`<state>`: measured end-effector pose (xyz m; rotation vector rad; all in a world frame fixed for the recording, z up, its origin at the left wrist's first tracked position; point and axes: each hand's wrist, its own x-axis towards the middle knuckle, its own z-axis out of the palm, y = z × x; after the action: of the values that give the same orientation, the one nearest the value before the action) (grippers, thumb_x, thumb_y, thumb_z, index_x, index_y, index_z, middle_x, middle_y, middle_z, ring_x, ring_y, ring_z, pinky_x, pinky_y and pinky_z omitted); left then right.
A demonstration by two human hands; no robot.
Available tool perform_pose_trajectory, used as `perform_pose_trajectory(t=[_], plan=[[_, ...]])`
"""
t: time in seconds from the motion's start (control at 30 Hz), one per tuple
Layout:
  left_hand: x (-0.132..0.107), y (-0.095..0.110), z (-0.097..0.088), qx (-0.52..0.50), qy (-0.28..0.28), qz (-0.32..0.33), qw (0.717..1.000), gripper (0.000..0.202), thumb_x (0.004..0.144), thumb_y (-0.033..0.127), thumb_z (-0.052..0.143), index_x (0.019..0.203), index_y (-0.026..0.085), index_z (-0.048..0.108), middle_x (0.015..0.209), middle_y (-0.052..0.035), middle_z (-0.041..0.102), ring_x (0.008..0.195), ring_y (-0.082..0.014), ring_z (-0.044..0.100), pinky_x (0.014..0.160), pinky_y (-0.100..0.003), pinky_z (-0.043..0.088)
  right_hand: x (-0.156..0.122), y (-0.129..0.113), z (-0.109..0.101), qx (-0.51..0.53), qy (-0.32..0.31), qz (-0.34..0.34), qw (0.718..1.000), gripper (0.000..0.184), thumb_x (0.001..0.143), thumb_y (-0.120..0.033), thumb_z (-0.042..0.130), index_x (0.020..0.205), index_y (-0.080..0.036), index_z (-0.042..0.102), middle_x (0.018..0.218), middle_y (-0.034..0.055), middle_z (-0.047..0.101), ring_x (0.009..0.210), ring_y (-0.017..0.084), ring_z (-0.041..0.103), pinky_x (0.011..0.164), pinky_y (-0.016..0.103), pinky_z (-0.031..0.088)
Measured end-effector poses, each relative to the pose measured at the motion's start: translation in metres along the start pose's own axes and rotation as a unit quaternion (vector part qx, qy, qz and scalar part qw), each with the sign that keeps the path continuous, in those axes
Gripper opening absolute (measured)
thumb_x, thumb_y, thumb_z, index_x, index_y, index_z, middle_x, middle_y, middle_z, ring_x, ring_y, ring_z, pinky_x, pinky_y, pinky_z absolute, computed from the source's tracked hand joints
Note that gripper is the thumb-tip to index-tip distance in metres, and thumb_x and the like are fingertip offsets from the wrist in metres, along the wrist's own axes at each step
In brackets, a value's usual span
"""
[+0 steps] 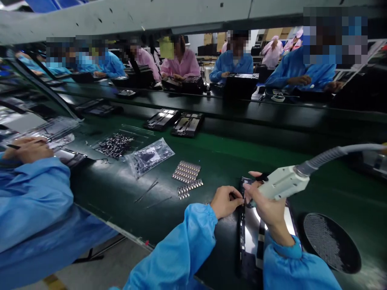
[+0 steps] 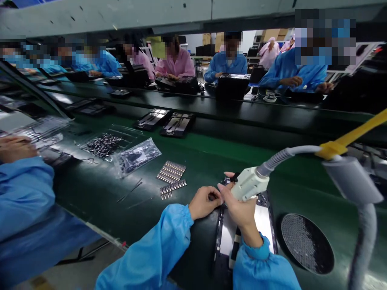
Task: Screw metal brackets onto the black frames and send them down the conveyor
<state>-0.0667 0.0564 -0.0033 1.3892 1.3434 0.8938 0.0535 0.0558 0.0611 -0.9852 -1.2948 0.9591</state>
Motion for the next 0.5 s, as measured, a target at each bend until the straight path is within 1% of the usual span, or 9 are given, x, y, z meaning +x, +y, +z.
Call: perform_pose_trajectory(t=[0.07, 0.13, 0.2, 0.33, 0.43, 0.5], plan=[[0.005, 0.001, -0.003, -0.047, -0.042, -0.052, 0.997, 0.012, 0.068, 0.017, 0.072, 0.078, 0.012, 0.068, 0.065, -0.0001, 0.064, 0.054, -0.0101, 0.056, 0.048, -0.019, 0.044, 0.001, 0.004, 0.0, -0.007, -0.004, 0.007, 1.0, 0.029, 0.077, -0.025, 0.072, 0.103, -0.018, 0.06, 0.049, -0.0068, 0.056, 0.044, 0.013, 0.055, 0.053, 0.03, 0.049], [0.008, 0.004, -0.005, -0.092, -0.087, -0.099, 0.987, 0.01, 0.069, 0.016, 0.07, 0.077, 0.012, 0.067, 0.061, 0.0009, 0.061, 0.052, -0.0105, 0.056, 0.043, -0.018, 0.044, 0.001, 0.006, -0.001, -0.008, -0.011, 0.012, 1.0, 0.031, 0.078, -0.024, 0.071, 0.105, -0.018, 0.059, 0.049, -0.0069, 0.056, 0.043, 0.013, 0.055, 0.052, 0.03, 0.048], [0.009, 0.006, -0.007, -0.117, -0.114, -0.12, 0.979, 0.007, 0.071, 0.017, 0.068, 0.075, 0.011, 0.067, 0.059, 0.0005, 0.061, 0.052, -0.0116, 0.058, 0.041, -0.018, 0.044, 0.001, 0.007, -0.003, -0.008, -0.014, 0.013, 1.0, 0.033, 0.078, -0.023, 0.071, 0.107, -0.017, 0.059, 0.049, -0.007, 0.056, 0.043, 0.014, 0.055, 0.053, 0.03, 0.048], [0.009, 0.006, -0.011, -0.106, -0.108, -0.103, 0.983, 0.014, 0.072, 0.024, 0.07, 0.077, 0.012, 0.069, 0.063, -0.0019, 0.065, 0.055, -0.0128, 0.059, 0.044, -0.02, 0.046, 0.0, 0.005, -0.008, 0.013, -0.006, 0.016, 1.0, 0.035, 0.077, -0.022, 0.072, 0.11, -0.017, 0.058, 0.049, -0.007, 0.056, 0.044, 0.014, 0.055, 0.053, 0.03, 0.048], [0.008, 0.0, -0.01, -0.075, -0.108, -0.065, 0.989, 0.018, 0.071, 0.028, 0.073, 0.077, 0.011, 0.072, 0.06, -0.0017, 0.065, 0.051, -0.0112, 0.057, 0.045, -0.019, 0.044, -0.001, 0.004, -0.01, 0.018, -0.006, 0.011, 1.0, 0.034, 0.078, -0.021, 0.072, 0.109, -0.017, 0.058, 0.049, -0.0073, 0.055, 0.044, 0.014, 0.054, 0.055, 0.031, 0.048], [0.008, -0.002, -0.008, -0.052, -0.102, -0.038, 0.993, 0.016, 0.071, 0.026, 0.074, 0.077, 0.011, 0.073, 0.06, -0.0019, 0.066, 0.051, -0.0105, 0.057, 0.048, -0.019, 0.043, -0.001, 0.004, -0.011, 0.0, -0.005, 0.001, 1.0, 0.033, 0.078, -0.021, 0.072, 0.108, -0.016, 0.059, 0.049, -0.0067, 0.056, 0.044, 0.014, 0.055, 0.057, 0.033, 0.049]])
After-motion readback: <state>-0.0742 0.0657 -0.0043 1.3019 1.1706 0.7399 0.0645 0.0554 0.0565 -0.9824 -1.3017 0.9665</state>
